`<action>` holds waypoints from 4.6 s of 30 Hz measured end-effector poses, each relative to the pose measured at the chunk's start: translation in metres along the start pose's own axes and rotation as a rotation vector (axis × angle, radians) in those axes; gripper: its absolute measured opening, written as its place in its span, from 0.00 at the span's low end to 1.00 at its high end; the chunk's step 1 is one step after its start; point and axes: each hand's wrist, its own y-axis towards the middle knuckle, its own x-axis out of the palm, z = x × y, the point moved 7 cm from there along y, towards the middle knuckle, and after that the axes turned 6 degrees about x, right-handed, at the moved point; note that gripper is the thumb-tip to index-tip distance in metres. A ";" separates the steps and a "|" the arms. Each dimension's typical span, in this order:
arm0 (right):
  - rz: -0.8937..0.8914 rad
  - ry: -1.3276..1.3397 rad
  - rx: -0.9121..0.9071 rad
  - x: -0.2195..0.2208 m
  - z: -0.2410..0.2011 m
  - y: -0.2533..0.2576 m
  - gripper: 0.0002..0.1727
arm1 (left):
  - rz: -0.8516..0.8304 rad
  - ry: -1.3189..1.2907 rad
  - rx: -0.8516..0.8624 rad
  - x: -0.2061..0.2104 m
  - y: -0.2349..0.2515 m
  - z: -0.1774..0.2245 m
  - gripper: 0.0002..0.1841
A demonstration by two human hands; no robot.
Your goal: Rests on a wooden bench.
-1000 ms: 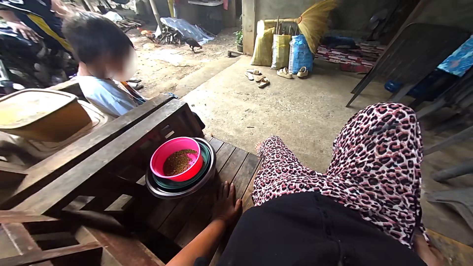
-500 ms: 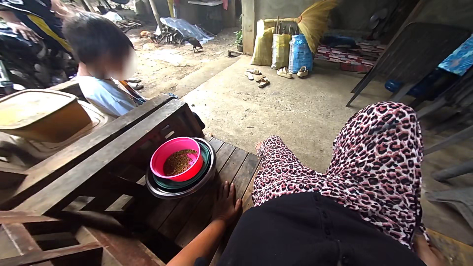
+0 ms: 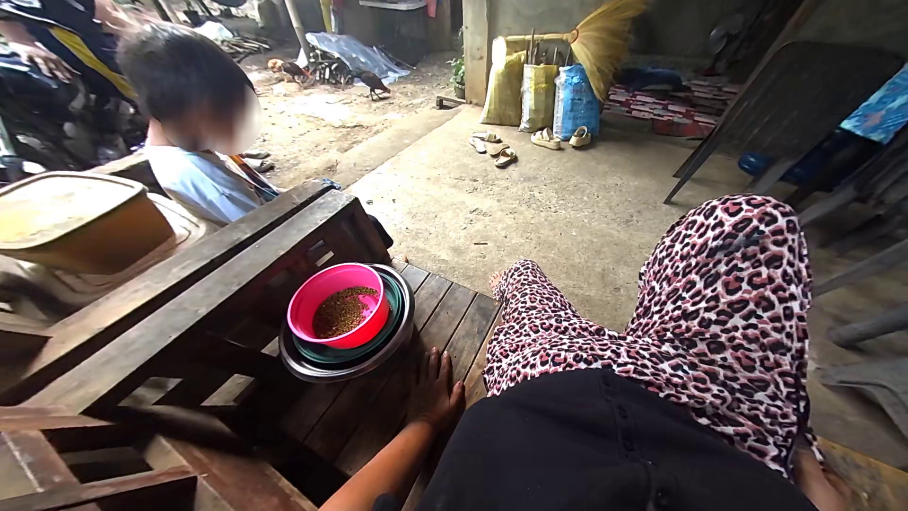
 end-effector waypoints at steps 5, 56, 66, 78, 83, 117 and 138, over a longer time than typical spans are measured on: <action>0.006 0.031 -0.013 0.001 -0.002 -0.001 0.18 | -0.014 -0.005 -0.003 0.001 0.000 0.000 0.42; 0.002 0.017 0.005 0.000 0.002 0.001 0.17 | -0.046 -0.028 -0.013 0.000 0.001 0.000 0.42; 0.015 -0.029 0.002 -0.002 0.004 0.004 0.18 | -0.055 -0.027 -0.020 -0.001 0.001 0.000 0.42; 0.005 0.020 -0.010 -0.001 0.005 0.005 0.16 | -0.023 -0.014 -0.006 0.000 0.001 0.000 0.42; 0.000 0.027 -0.012 -0.001 0.005 0.004 0.16 | -0.012 -0.004 -0.007 0.003 0.001 -0.001 0.42; -0.017 0.026 -0.018 0.000 0.002 0.002 0.17 | -0.008 -0.024 0.005 0.002 0.001 0.000 0.43; 0.001 0.084 -0.032 0.000 0.002 0.002 0.12 | 0.004 -0.016 -0.005 0.003 0.001 -0.001 0.43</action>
